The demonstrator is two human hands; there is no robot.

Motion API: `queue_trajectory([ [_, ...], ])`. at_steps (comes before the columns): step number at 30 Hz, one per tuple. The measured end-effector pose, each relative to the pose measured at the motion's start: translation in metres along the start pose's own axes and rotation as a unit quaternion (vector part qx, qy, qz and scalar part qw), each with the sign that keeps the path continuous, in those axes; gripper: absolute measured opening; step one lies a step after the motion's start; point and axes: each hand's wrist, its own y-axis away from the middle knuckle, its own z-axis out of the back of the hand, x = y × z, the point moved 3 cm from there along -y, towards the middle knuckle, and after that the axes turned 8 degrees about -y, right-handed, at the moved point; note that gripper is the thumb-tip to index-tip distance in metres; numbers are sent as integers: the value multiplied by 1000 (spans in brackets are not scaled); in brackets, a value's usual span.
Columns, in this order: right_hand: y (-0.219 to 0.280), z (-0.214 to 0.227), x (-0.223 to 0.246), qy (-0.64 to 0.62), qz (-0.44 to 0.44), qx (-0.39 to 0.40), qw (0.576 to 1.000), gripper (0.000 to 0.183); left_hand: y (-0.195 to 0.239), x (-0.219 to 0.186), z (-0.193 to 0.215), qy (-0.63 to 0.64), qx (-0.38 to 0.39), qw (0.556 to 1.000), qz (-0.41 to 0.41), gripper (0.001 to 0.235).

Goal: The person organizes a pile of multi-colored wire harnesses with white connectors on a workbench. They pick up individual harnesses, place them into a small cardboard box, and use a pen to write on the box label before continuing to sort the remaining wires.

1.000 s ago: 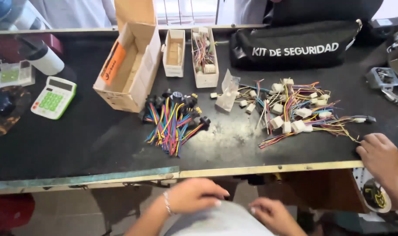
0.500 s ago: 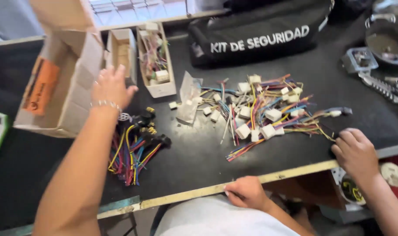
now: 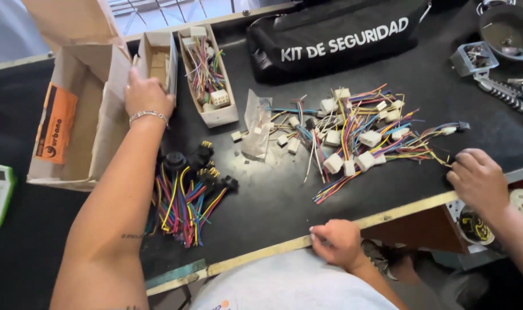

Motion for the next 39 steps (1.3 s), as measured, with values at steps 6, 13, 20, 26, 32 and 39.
queue_trajectory([
  [6,-9,2,12,-60,-42,-25,997,6,29,5,93,57,-169,983,-37,16],
  [13,4,10,1,-106,-97,-10,990,4,192,-12,222,212,-213,918,-259,20],
  [20,24,41,-20,-69,-250,-51,964,11,277,-26,136,458,150,822,-305,23],
  [26,3,38,-19,-288,-303,-68,906,69,279,-14,87,599,302,702,-237,39],
  [32,-16,-3,3,-532,-332,-63,777,98,289,-38,112,586,220,743,-237,73],
  [39,-9,-36,-7,-630,-525,-207,533,69,321,-71,171,572,84,756,-306,84],
])
